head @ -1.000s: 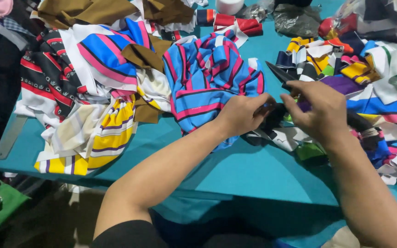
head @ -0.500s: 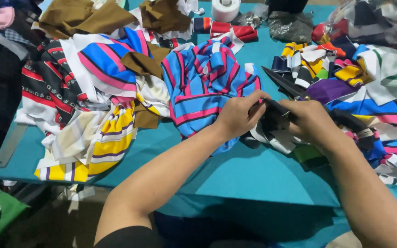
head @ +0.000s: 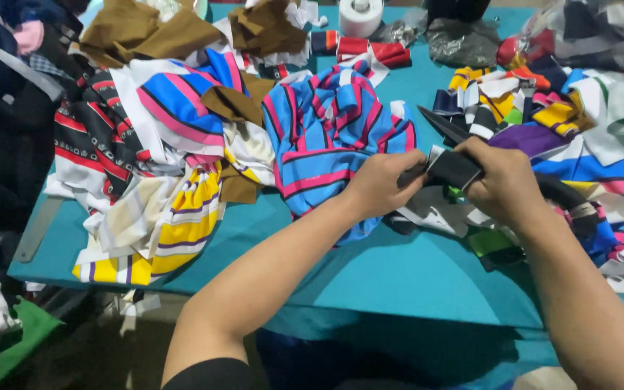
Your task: Sorting through various fabric scraps and using scissors to trim specific pieces on a work table.
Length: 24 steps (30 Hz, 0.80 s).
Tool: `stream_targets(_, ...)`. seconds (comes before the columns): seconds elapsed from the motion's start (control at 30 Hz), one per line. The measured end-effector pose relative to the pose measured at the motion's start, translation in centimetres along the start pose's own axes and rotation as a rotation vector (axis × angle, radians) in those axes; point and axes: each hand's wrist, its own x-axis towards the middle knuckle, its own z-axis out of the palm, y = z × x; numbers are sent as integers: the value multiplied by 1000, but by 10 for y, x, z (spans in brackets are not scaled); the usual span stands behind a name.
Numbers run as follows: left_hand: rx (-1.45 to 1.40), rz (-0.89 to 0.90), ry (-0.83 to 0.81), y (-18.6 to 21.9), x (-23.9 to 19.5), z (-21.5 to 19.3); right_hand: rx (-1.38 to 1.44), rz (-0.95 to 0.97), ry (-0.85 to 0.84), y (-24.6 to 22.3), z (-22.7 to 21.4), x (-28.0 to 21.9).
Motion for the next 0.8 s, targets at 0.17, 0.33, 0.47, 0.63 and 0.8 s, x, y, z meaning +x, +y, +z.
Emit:
stream_targets(0.17,24,-7,-48,-2,-4,5,-39,171,-192,-5,-3,0)
stream_targets(0.33,5,-6,-39,-3,-5,4,-49,177,-212,-11,-7,-2)
stream_targets(0.47,-6,4,-23,1,-4,3,-81,213,-305,-6,-6,0)
stream_targets(0.63,-50,19,115,1,6,-1,298,179,-367,-11,-23,3)
stream_targets(0.8,12,-80,161,1,-1,6,612,207,36,-19,-9,2)
